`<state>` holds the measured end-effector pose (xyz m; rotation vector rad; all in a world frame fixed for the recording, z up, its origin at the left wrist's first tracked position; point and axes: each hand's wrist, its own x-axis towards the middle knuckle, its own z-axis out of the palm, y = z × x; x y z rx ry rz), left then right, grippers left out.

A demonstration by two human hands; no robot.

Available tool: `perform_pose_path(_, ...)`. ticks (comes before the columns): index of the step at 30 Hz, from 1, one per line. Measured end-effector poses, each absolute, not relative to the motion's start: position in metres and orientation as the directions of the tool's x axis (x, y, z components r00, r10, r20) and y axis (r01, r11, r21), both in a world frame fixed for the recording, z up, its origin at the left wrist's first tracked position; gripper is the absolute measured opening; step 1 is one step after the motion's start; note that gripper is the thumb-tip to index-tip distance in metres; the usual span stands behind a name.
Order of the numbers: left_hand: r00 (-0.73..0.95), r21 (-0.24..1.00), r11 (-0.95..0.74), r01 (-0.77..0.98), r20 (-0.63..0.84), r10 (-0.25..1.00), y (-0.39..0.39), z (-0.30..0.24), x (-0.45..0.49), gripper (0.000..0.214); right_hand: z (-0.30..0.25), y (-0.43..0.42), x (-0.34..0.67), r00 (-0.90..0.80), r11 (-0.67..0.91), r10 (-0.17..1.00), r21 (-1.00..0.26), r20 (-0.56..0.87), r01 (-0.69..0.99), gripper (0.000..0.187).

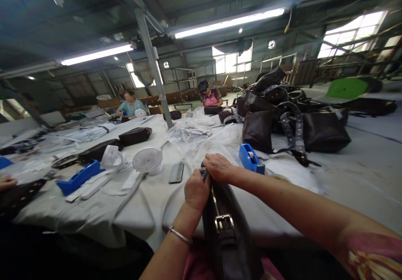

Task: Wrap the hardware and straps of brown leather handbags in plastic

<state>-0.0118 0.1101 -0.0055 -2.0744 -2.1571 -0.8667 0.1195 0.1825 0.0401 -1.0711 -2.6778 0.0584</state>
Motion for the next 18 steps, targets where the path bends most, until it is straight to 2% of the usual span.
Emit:
perform_pose_path(4, -0.105, 0.366, -0.027, 0.930, 0.338, 0.935, 0.111, -0.002, -0.011, 0.025, 0.035, 0.188, 0.115, -0.675, 0.700, 0.712, -0.131, 0.193, 0.702, 0.023)
perform_pose_path(10, -0.095, 0.317, 0.001, 0.948, 0.282, 0.955, 0.110, 0.010, -0.014, 0.020, 0.039, 0.204, 0.115, -0.697, 0.707, 0.707, -0.165, 0.124, 0.688, 0.016)
perform_pose_path(18, -0.095, 0.276, 0.005, 0.961, 0.313, 0.945, 0.123, 0.023, -0.010, 0.022, 0.045, 0.204, 0.110, -0.704, 0.719, 0.694, -0.122, 0.148, 0.684, 0.018)
